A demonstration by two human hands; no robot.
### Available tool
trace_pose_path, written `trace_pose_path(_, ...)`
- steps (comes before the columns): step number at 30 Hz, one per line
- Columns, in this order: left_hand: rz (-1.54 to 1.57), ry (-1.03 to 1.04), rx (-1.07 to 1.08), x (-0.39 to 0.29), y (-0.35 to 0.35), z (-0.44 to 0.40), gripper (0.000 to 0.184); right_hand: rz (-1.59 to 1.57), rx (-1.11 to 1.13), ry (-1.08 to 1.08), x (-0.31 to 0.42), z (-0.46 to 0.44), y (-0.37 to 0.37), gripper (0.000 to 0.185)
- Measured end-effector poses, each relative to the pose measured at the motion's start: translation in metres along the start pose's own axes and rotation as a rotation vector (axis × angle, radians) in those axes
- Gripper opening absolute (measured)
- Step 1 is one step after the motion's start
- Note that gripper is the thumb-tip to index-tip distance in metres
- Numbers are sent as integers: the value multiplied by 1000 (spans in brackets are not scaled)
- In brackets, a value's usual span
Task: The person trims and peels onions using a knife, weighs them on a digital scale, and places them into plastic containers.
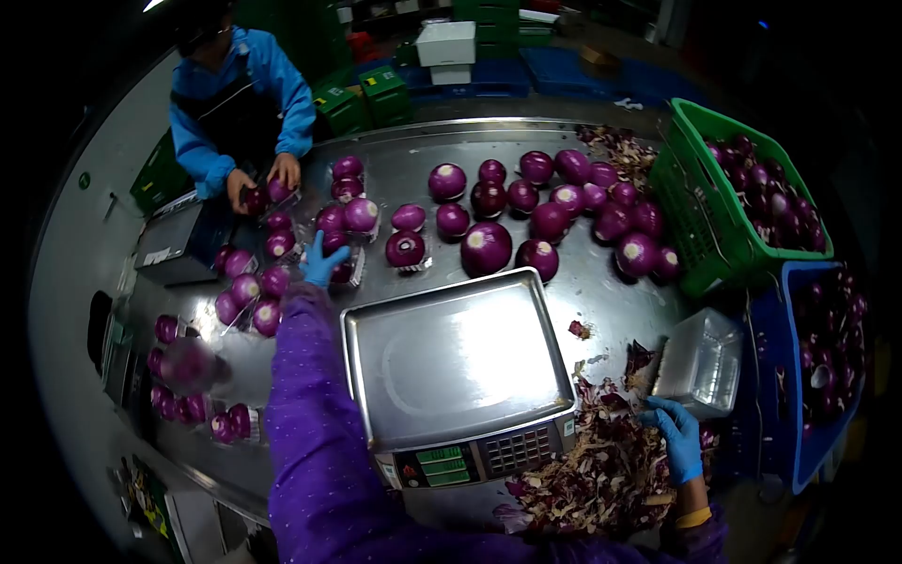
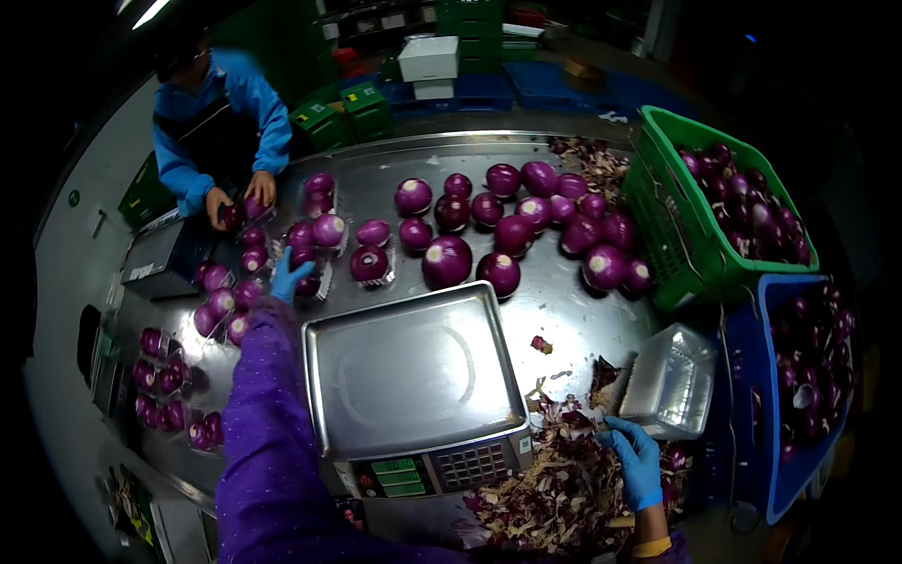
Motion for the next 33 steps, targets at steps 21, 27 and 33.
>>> trace_pose_path(21,-7,598,933,-327,150,314,57,1119,-247,-498,-29,-11,-131,18)
trace_pose_path(27,-282,1283,817,-354,306,435,66,948,-215,-577,-29,-21,-135,13)
trace_pose_path(33,-589,1166,914,-336,414,451,21,807,-395,-765,-33,7,-138,20)
Point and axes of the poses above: each hand's wrist, its own z-axis away from the middle knuckle, its own y-axis out of the palm, x = y × z, the point moved 2 cm from there along -z, towards the middle knuckle, and after that the axes turned 4 degrees about y, right-handed, at the moved point
